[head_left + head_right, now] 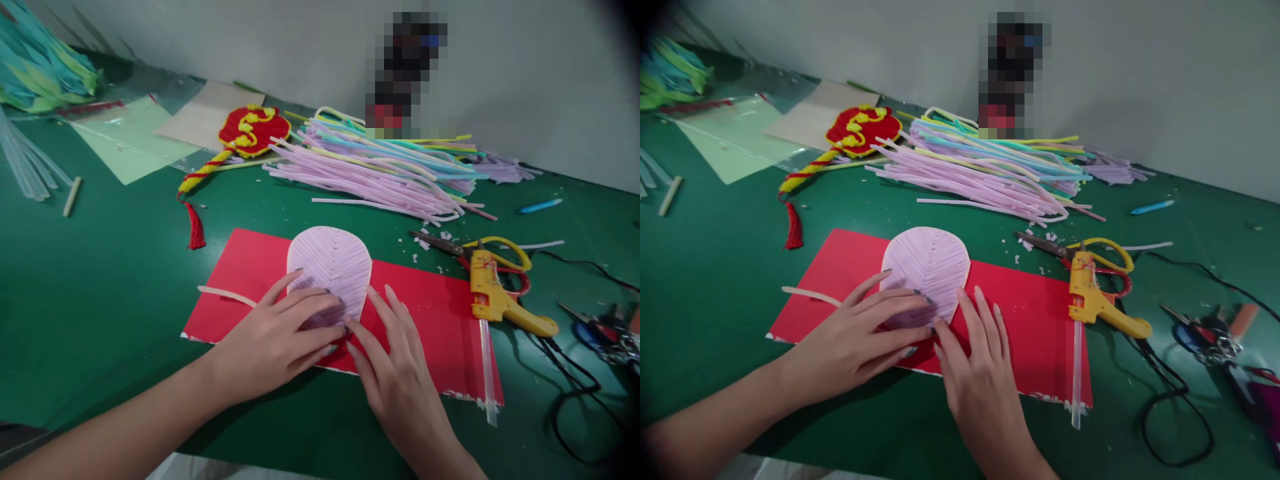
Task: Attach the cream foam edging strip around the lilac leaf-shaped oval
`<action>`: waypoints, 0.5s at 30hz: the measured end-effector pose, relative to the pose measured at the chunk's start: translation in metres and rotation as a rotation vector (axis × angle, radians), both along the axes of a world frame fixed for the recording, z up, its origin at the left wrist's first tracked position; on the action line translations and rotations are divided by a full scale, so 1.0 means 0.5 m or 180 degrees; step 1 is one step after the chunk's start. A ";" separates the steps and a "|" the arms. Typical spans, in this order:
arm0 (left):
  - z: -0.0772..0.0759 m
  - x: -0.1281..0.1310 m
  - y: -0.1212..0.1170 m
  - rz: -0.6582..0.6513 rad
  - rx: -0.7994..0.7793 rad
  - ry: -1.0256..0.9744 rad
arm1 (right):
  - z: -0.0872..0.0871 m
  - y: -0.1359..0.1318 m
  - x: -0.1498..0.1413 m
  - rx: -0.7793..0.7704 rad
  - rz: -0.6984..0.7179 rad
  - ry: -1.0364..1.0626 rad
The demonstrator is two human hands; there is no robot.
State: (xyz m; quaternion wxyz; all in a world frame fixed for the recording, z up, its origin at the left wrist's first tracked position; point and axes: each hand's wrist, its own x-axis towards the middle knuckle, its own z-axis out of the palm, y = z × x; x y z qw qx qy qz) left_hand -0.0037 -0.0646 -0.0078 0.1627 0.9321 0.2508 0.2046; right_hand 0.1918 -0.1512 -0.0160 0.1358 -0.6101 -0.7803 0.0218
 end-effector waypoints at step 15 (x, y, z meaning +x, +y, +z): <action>-0.005 -0.005 0.010 0.0422 -0.0039 0.0023 | 0.000 -0.004 0.005 -0.0097 0.0040 0.0055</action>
